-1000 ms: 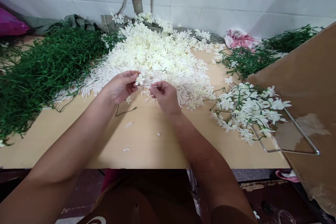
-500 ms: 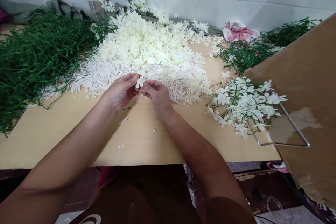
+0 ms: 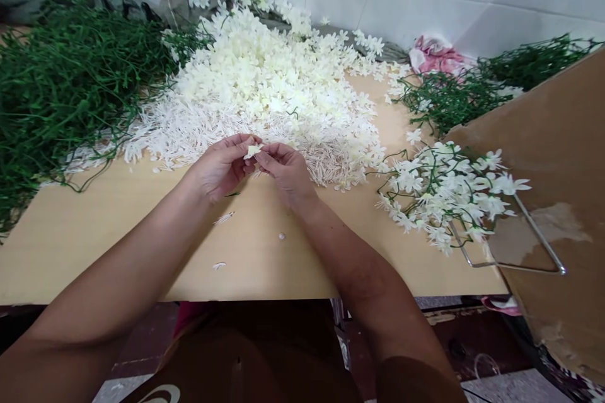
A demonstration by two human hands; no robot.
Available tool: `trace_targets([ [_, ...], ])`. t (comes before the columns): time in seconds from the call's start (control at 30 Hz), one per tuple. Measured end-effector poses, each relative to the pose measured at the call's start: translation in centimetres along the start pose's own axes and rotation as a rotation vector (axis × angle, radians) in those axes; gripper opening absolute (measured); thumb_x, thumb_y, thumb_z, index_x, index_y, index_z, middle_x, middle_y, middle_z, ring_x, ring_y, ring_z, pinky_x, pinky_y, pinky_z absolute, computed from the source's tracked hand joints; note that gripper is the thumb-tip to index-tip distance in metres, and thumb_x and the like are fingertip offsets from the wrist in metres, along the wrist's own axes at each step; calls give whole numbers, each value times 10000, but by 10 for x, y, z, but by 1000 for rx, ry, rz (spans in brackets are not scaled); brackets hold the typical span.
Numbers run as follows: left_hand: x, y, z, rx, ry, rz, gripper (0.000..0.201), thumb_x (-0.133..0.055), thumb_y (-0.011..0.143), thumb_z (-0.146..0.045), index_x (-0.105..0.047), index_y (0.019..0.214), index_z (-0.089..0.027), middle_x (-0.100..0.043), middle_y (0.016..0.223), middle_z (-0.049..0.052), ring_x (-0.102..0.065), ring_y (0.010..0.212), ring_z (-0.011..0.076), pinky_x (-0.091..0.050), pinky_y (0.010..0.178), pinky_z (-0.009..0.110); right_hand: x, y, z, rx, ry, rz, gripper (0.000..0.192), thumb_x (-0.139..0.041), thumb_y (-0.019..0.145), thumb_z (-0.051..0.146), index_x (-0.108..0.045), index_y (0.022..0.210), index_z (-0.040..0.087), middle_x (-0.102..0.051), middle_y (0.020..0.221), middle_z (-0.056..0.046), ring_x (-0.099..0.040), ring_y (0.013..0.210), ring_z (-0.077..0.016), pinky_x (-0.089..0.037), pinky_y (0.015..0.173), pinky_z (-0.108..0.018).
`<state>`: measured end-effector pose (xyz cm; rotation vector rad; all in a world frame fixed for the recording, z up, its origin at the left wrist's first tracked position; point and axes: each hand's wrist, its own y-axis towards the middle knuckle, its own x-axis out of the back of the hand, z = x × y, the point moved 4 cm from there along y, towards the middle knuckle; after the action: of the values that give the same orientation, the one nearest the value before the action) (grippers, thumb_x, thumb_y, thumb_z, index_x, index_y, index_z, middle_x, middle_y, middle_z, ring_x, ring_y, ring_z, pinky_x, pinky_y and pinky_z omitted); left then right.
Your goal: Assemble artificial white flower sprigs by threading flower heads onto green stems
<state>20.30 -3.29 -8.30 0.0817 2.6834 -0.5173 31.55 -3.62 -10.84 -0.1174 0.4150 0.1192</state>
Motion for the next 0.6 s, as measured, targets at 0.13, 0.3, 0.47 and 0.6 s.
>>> trace_targets([
  [0.13,-1,0,2,-21,53,-7,73,-637,735,-126,-569,729,-152,-533,648,-42,-423,492,30,-343,485,180,1,-1,-1,6,5,-25,323,-845,533,402,-627,689,222,-607,640,67,-520,596,-61,-474,633,-234],
  [0.3,5,-1,-9,-267,320,-132,62,-596,753,-98,-587,744,-159,-565,699,-28,-462,598,57,-396,600,192,2,-1,0,23,-14,-51,303,-824,574,411,-629,711,225,-602,658,59,-524,616,-65,-474,623,-232],
  [0.47,9,-4,-18,-363,442,-87,18,-624,746,-155,-612,760,-156,-594,707,-12,-503,651,87,-412,672,225,5,1,1,60,-94,-73,311,-808,592,433,-614,716,224,-576,653,56,-511,613,-70,-476,630,-242],
  [0.6,7,-4,-15,-355,488,-54,80,-668,686,-126,-624,748,-147,-577,665,-15,-517,658,102,-405,679,241,6,-1,5,122,-177,-89,313,-774,632,465,-600,709,216,-553,634,55,-502,599,-71,-469,637,-248],
])
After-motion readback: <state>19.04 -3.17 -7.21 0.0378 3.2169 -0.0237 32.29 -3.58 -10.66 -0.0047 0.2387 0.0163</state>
